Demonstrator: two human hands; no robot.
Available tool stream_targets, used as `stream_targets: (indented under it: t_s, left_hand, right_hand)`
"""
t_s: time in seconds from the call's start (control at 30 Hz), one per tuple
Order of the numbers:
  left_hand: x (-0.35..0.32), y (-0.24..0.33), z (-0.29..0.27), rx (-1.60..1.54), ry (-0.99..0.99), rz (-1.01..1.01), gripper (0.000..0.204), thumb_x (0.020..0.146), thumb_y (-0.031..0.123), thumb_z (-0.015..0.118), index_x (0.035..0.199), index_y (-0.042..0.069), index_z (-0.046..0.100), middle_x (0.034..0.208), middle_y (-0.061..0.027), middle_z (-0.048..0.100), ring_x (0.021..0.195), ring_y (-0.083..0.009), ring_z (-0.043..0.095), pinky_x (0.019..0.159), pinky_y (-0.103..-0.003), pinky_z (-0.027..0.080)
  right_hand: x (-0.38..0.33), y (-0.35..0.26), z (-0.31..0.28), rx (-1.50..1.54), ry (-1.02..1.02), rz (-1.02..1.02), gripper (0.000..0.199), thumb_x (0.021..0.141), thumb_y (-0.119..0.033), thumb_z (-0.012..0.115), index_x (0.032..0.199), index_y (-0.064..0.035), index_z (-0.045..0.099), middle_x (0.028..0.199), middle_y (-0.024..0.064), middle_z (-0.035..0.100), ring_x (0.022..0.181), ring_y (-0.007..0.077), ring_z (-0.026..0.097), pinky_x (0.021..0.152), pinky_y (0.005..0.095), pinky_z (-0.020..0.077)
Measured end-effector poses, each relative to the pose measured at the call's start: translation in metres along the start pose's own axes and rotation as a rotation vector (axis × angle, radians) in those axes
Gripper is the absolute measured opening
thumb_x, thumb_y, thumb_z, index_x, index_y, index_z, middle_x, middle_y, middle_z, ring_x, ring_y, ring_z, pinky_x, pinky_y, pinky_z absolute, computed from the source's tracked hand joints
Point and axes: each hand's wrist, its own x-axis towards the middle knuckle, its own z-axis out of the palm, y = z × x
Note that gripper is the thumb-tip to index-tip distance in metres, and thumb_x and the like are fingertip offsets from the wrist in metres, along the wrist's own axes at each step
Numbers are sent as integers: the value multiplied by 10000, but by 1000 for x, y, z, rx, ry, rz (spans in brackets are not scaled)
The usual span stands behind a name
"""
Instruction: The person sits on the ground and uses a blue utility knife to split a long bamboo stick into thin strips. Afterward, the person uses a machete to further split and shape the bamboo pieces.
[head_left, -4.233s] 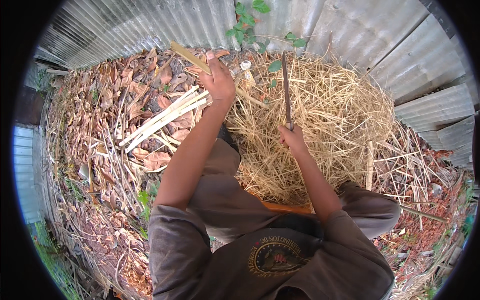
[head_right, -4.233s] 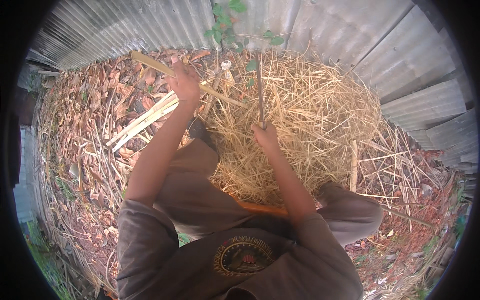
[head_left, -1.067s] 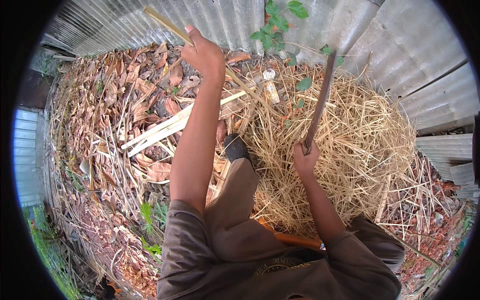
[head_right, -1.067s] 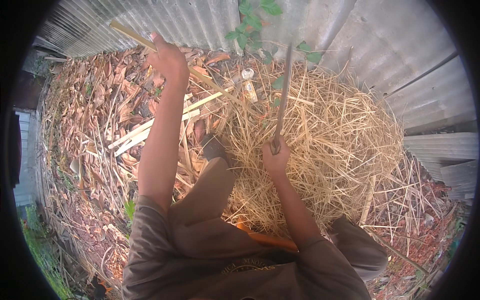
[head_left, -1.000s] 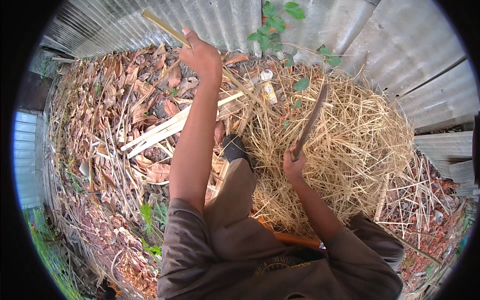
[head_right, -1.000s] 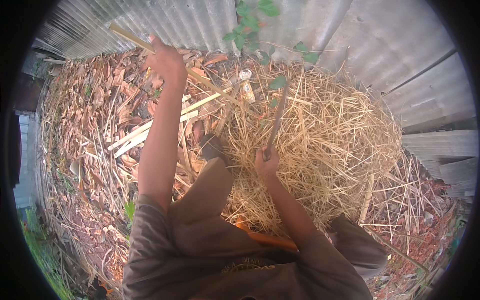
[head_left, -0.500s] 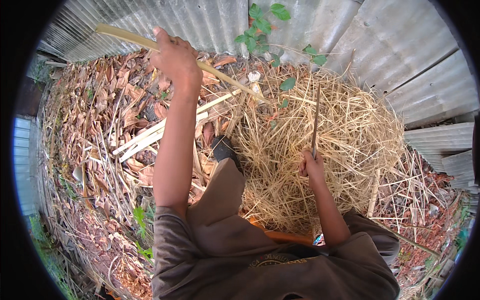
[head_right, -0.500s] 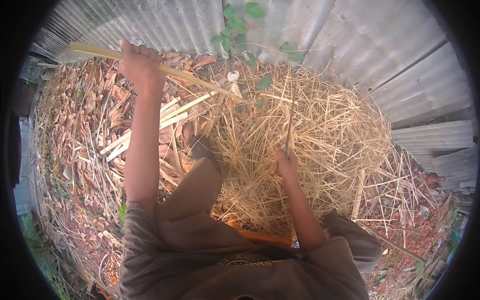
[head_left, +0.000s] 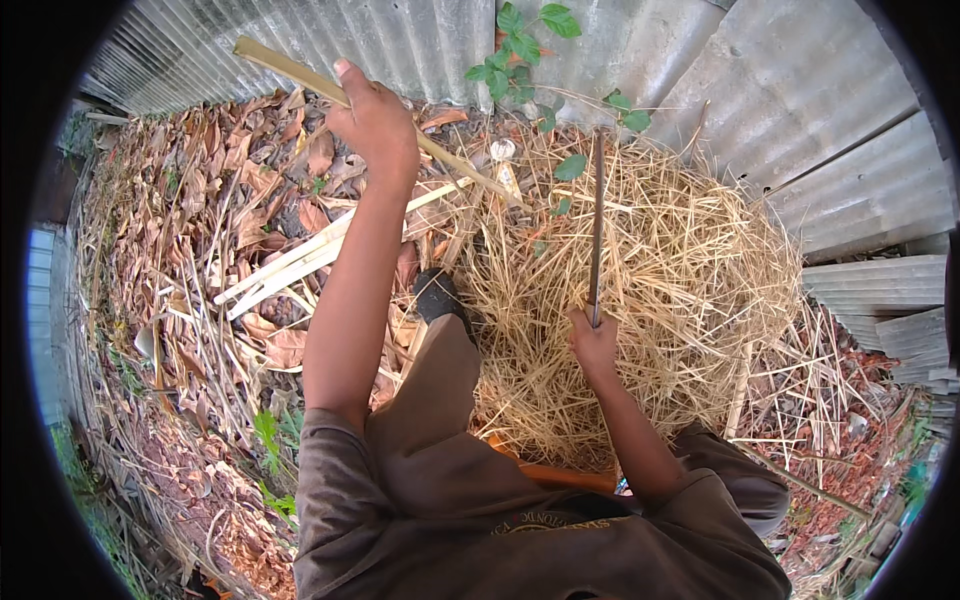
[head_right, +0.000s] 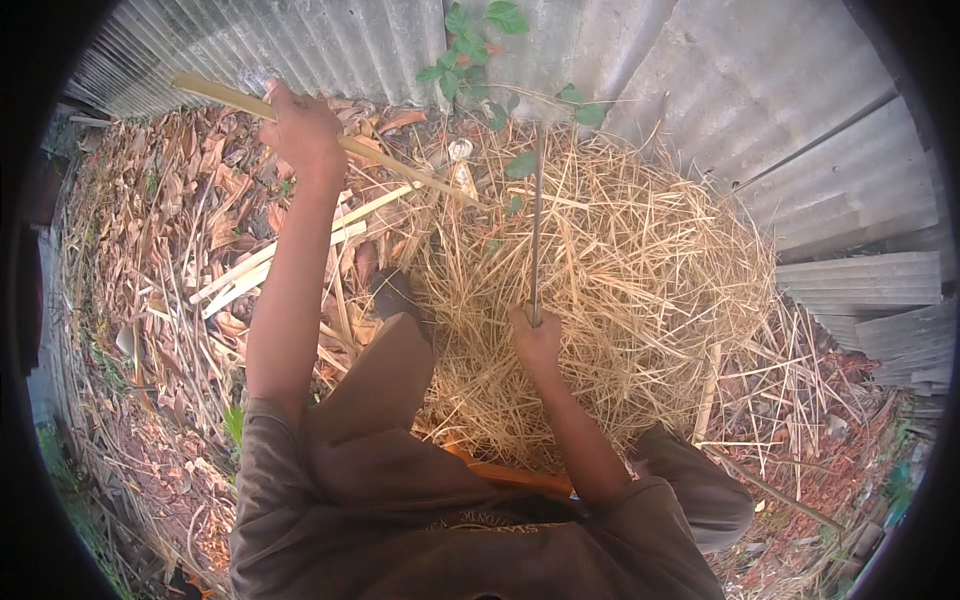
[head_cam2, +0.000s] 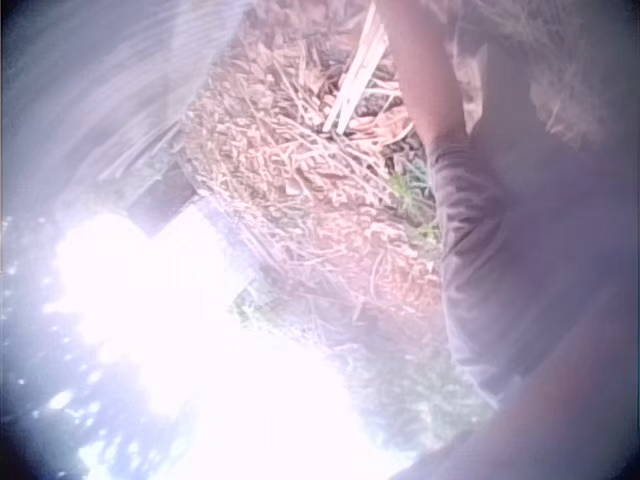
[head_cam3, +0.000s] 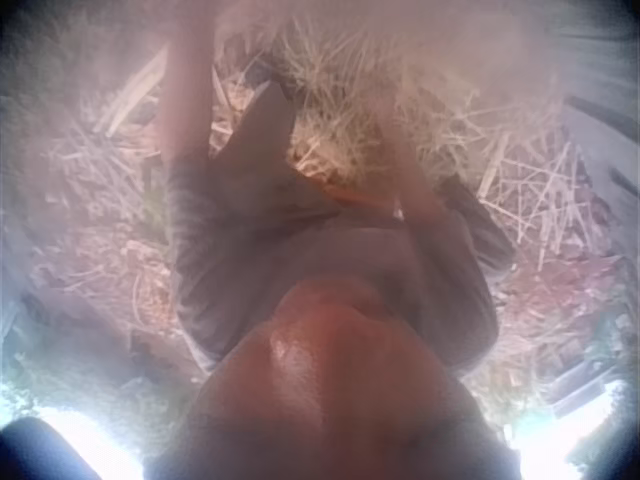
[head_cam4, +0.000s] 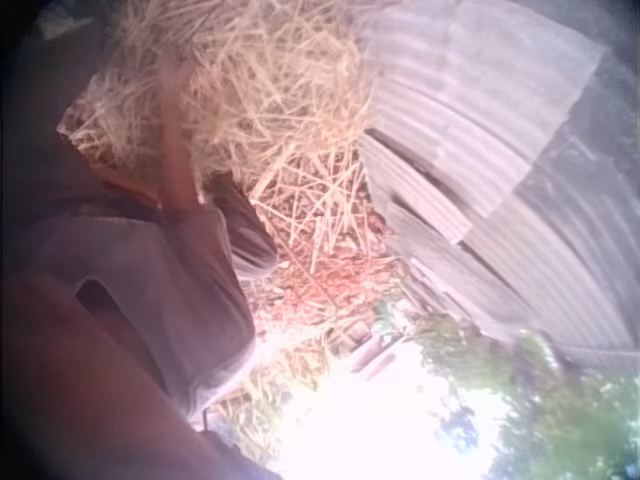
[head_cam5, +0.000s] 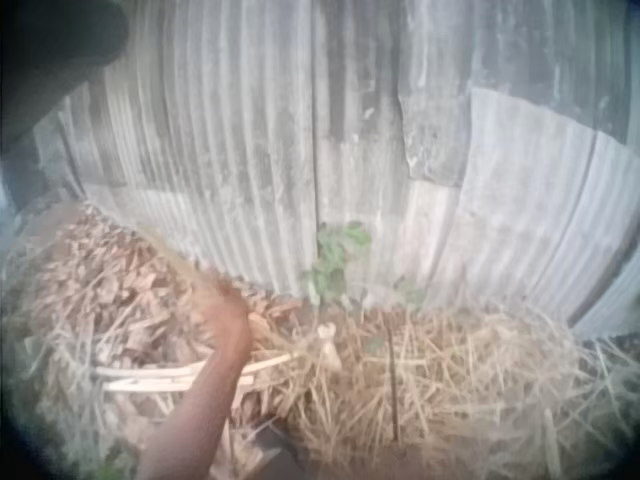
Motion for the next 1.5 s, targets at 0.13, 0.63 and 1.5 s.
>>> stream_targets:
  t_s: [0.13, 0.63, 1.5]
  left_hand:
    - [15, -21, -19, -14, 27, 61, 536, 1008, 369, 462, 573, 73, 362, 521, 2, 370, 457, -102, 353, 425, -303, 299]
    - [43, -37, -56, 28, 102, 29, 514, 992, 415, 492, 617, 99, 339, 543, 8, 351, 443, -109, 357, 400, -289, 297]
    - [65, -57, -98, 76, 211, -47, 546, 993, 429, 471, 608, 46, 415, 546, -29, 409, 454, -151, 383, 423, -326, 322]
  right_hand:
    - [11, -4, 32, -184, -20, 43, 340, 859, -197, 642, 607, -36, 482, 519, -2, 433, 470, 90, 402, 445, 309, 328]
    - [53, 47, 51, -449, -101, 59, 342, 852, -210, 631, 604, -27, 482, 505, 26, 458, 447, 119, 443, 437, 334, 353]
    - [14, -47, 55, -2, -94, -323, 228, 829, -66, 577, 641, -31, 452, 535, 15, 419, 477, 106, 378, 460, 318, 332]
